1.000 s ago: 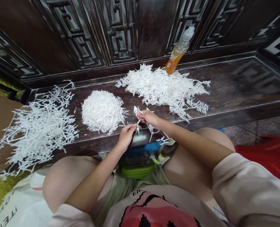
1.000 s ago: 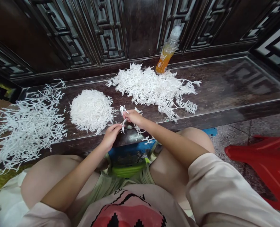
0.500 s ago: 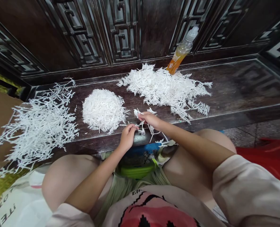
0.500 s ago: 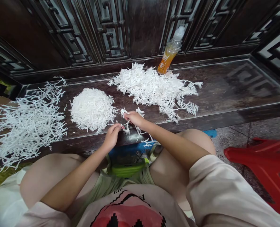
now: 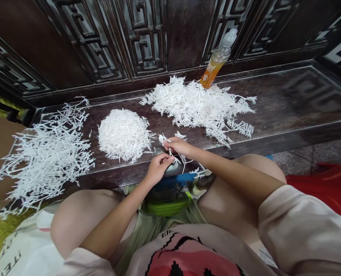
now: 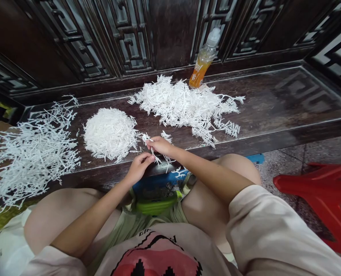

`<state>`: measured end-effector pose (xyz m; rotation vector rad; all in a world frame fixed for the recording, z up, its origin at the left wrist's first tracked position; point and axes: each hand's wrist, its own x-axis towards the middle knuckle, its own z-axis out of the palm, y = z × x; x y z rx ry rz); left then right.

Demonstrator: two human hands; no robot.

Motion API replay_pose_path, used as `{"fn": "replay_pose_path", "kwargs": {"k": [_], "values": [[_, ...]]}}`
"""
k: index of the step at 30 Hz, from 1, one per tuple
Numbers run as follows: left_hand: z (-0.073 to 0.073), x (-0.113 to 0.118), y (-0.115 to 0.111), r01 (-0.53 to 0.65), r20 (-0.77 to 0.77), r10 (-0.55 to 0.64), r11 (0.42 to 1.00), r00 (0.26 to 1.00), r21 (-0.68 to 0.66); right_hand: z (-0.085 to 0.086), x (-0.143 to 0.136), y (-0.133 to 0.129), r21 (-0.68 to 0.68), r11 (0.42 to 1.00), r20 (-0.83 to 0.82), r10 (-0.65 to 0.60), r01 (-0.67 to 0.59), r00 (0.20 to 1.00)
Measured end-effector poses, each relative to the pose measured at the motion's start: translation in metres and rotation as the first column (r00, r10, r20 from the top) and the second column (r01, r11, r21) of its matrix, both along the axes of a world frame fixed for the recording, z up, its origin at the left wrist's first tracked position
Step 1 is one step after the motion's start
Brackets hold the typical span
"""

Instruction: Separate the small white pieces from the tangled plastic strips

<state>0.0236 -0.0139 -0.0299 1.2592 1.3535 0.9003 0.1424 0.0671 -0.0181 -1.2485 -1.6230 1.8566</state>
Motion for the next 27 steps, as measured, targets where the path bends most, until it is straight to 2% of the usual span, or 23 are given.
{"fn": "replay_pose_path", "kwargs": {"k": [4,9,13,16,19,21,22,23,24,27], "values": [[0.001,0.001,-0.001,0.014,-0.013,-0.014,1.0,1.0,0.006,-0.002,0.0,0.002,-0.031,0.999,-0.025,-0.041,0.04,0.999],[-0.003,-0.002,0.002,-0.033,0.027,0.032,0.999,0.999,0.026,-0.006,0.001,0.006,-0.059,0.98,-0.031,-0.19,0.188,0.981],[-0.003,-0.001,0.005,-0.089,-0.035,0.09,0.995,0.995,0.047,-0.012,-0.002,0.003,-0.013,0.96,0.019,-0.281,0.281,0.96],[0.004,0.004,0.002,-0.103,-0.084,0.109,0.991,0.99,0.08,-0.017,-0.004,0.001,0.04,0.939,0.062,-0.343,0.341,0.937],[0.02,0.01,-0.011,-0.098,-0.059,0.106,0.988,0.993,0.12,-0.016,0.004,0.011,0.1,0.876,0.144,-0.483,0.473,0.864],[0.031,0.013,-0.023,-0.031,-0.008,0.032,0.992,0.999,0.123,-0.012,0.015,0.023,0.155,0.794,0.197,-0.608,0.588,0.769],[0.035,0.013,-0.028,0.0,0.03,-0.003,0.995,1.0,0.104,-0.009,0.02,0.029,0.183,0.773,0.194,-0.634,0.608,0.748],[0.036,0.012,-0.03,0.023,0.079,-0.028,0.997,0.996,0.068,-0.007,0.024,0.033,0.204,0.772,0.179,-0.634,0.602,0.752],[0.036,0.01,-0.03,0.03,0.141,-0.031,0.999,0.99,0.014,-0.005,0.026,0.036,0.208,0.805,0.149,-0.588,0.556,0.795],[0.024,0.001,-0.014,-0.011,0.376,0.093,0.977,0.922,-0.212,-0.003,0.019,0.031,0.167,0.884,0.062,-0.452,0.437,0.89]]}}
